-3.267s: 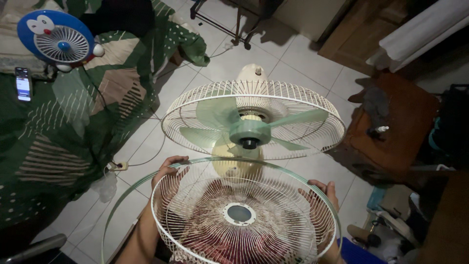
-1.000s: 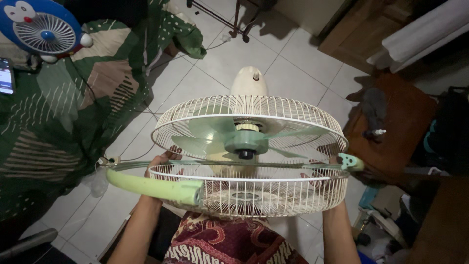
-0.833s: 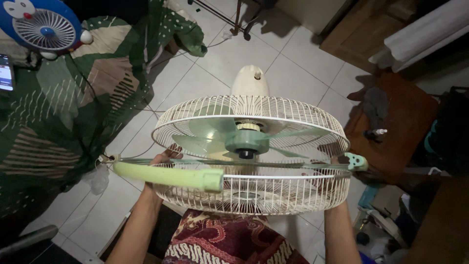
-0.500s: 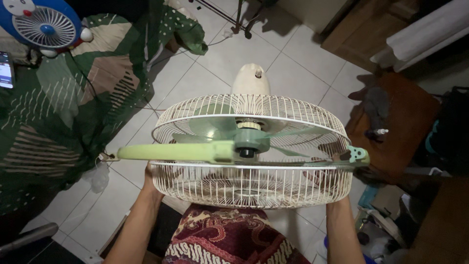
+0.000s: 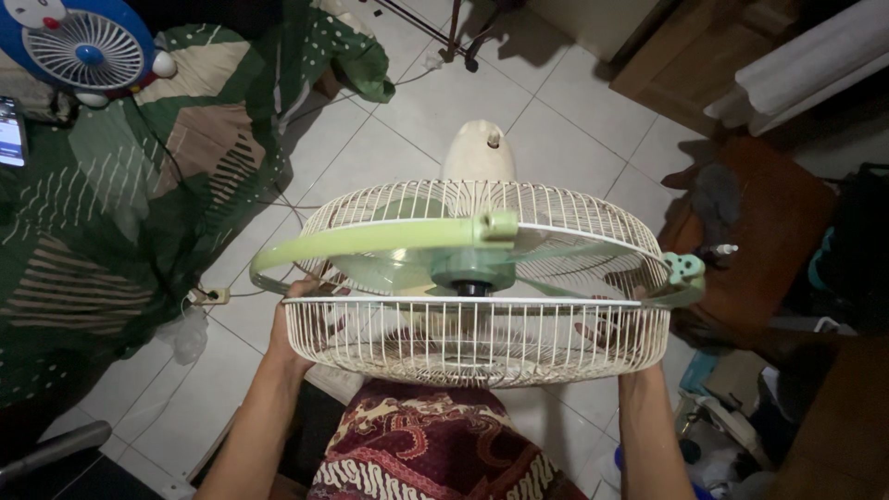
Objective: The person assembles a standing electric fan by attaching the front protective cage to the fan head. They align the cage with the fan blades and secure it by fastening the side clips.
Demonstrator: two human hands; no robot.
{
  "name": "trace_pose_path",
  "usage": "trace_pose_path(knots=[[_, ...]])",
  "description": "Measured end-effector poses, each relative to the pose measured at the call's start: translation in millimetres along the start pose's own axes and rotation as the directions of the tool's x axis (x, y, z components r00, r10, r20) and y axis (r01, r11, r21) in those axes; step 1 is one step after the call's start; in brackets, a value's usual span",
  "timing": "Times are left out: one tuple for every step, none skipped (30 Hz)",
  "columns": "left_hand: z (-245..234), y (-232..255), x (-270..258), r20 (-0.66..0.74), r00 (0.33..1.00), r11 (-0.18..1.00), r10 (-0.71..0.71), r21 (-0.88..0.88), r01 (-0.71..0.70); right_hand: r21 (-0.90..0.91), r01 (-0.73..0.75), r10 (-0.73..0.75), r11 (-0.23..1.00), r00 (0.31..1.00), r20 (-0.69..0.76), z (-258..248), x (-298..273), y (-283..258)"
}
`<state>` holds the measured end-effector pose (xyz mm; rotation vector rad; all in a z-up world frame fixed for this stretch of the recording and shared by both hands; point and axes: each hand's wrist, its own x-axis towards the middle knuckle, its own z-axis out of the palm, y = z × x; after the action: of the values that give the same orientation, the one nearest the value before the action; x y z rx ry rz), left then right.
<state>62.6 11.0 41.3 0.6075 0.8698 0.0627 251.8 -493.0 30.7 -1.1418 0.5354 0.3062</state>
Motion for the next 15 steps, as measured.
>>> trace_pose_path(knots=[[1,1,-1,0.05,0.999,1.0,0.002,-0.025,-0.001,-0.007,0.043,-0.043,0.999,0.999,0.015,1,2,0],[1,2,-1,0.101,0.995,0.999,0.005,-0.05,0.0,-0.014,0.086,-0.086,0.996,0.996,0.032,2,5,1],[2,3,-2,0.089,0.996,0.999,0.0,-0.052,0.005,-0.018,0.129,-0.128,0.991,0.991,0.049,4,7,2],[3,4,-2,0.076,0.997,0.998,-0.006,-0.055,0.01,-0.022,0.171,-0.169,0.985,0.983,0.067,6,9,3],[4,3,-2,0.064,0.998,0.998,-0.013,-0.059,0.017,-0.027,0.213,-0.21,0.977,0.974,0.085,7,11,3],[7,3,-2,0.064,0.998,0.998,-0.004,-0.063,0.008,-0.031,0.253,-0.249,0.967,0.963,0.104,7,12,2],[8,3,-2,0.062,0.998,0.998,0.005,-0.067,-0.001,0.006,0.187,-0.186,0.982,0.976,0.116,8,11,2],[9,4,-3,0.06,0.998,0.997,0.015,-0.071,-0.011,0.023,0.138,-0.14,0.99,0.982,0.124,9,11,1],[11,5,-3,0.054,0.998,0.998,0.011,-0.056,-0.008,0.034,0.109,-0.113,0.993,0.985,0.132,10,10,2],[12,6,-4,0.049,0.999,0.999,0.008,-0.04,-0.006,0.036,0.107,-0.11,0.994,0.985,0.133,12,10,0],[13,6,-5,0.043,0.999,1.0,0.003,-0.025,-0.002,0.038,0.104,-0.108,0.994,0.985,0.135,13,8,0],[13,6,-6,0.025,1.0,1.0,0.014,-0.021,-0.013,0.035,0.107,-0.111,0.994,0.985,0.135,13,8,-1],[14,6,-6,0.007,1.0,1.0,0.027,-0.015,-0.027,0.034,0.117,-0.12,0.993,0.983,0.136,14,6,0],[13,6,-6,-0.012,0.999,0.999,0.04,-0.009,-0.04,0.031,0.117,-0.12,0.993,0.983,0.136,12,4,1],[13,5,-4,0.003,1.0,0.999,0.031,-0.029,-0.03,0.035,0.116,-0.12,0.993,0.983,0.138,10,3,1]])
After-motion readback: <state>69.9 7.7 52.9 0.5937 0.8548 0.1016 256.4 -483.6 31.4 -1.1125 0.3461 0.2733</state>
